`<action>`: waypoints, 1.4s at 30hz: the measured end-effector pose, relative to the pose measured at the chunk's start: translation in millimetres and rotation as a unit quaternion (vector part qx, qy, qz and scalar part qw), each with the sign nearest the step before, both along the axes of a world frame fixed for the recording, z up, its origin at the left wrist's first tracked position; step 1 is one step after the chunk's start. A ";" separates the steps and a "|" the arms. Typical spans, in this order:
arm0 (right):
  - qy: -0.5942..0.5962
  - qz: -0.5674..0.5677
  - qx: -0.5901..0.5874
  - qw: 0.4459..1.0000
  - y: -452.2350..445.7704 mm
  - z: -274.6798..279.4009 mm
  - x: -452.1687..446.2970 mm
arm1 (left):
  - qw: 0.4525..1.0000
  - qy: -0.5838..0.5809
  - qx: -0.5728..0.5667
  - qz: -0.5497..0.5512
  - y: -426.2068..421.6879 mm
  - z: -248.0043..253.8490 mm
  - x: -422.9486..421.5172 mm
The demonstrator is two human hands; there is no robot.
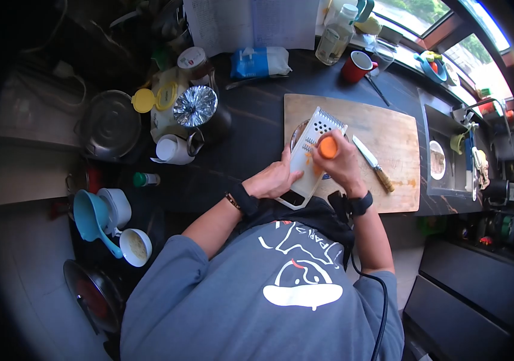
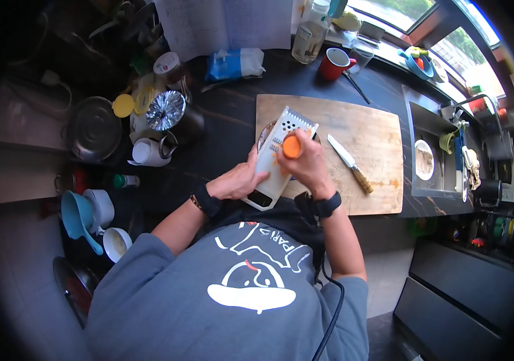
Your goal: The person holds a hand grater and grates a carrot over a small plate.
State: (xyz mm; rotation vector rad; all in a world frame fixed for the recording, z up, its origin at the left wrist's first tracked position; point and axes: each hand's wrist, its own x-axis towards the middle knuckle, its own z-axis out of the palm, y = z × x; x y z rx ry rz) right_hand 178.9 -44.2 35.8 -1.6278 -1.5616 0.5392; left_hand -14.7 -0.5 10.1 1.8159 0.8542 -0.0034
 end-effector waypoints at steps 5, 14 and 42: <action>0.016 -0.074 0.012 0.997 23.3 -3.5 21.4 | 0.999 -0.037 0.007 0.007 -1.5 -2.7 -0.6; 0.047 -0.040 0.011 0.998 17.0 -1.7 5.7 | 0.999 -0.005 -0.041 0.014 -0.1 17.1 1.5; -0.038 0.008 0.012 0.999 -1.5 1.6 -21.4 | 0.999 0.020 -0.026 0.007 1.2 13.7 1.4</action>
